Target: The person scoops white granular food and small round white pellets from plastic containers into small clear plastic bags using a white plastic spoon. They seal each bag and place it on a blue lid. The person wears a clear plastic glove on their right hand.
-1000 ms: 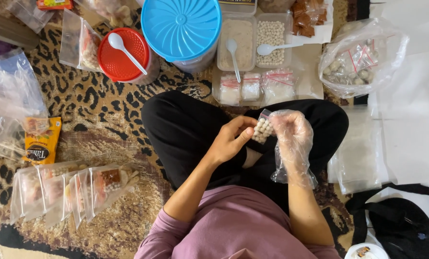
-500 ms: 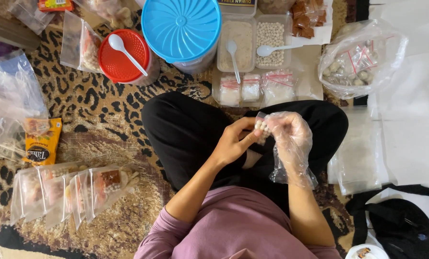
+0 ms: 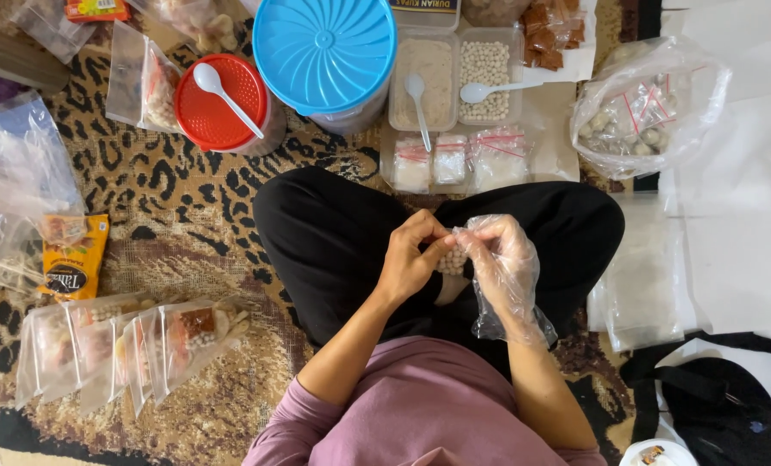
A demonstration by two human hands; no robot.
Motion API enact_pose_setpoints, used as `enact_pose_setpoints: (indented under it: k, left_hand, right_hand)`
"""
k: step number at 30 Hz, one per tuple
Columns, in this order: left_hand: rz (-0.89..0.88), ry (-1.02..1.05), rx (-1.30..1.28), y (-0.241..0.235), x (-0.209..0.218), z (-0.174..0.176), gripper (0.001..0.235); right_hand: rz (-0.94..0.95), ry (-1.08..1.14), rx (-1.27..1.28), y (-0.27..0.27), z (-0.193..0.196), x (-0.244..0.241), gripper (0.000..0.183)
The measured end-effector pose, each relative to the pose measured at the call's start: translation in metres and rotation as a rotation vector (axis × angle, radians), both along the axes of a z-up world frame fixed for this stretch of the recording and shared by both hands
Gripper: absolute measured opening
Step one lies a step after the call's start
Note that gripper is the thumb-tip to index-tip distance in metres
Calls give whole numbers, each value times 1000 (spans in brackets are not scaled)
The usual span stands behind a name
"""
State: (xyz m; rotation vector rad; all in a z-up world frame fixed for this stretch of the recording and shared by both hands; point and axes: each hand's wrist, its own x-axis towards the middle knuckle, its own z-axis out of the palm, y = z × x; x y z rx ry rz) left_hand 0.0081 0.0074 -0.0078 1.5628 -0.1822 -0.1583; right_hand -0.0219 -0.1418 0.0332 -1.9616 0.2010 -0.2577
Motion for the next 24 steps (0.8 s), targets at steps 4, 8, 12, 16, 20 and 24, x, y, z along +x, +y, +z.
enact_pose_setpoints:
  k: [4, 8, 12, 16, 20, 24]
  left_hand:
    - [-37, 94, 25, 1, 1, 6, 19]
    - [-183, 326, -84, 2, -6, -6, 29]
    - [-174, 356, -33, 2, -8, -21, 29]
    - [-156, 350, 22, 5, -11, -33, 30]
    - [-145, 366, 62, 8, -9, -15, 33]
    - [-120, 349, 89, 9, -10, -19, 32]
  right_hand:
    - [-92, 104, 140, 6, -2, 5, 23]
    - [-154, 159, 394, -8, -4, 12, 23]
    - [-138, 258, 405, -11, 6, 14, 20]
    - [43, 413, 220, -10, 23, 12, 53]
    - [17, 410, 307, 4, 32, 13, 21]
    - [-67, 474, 323, 8, 26, 16, 23]
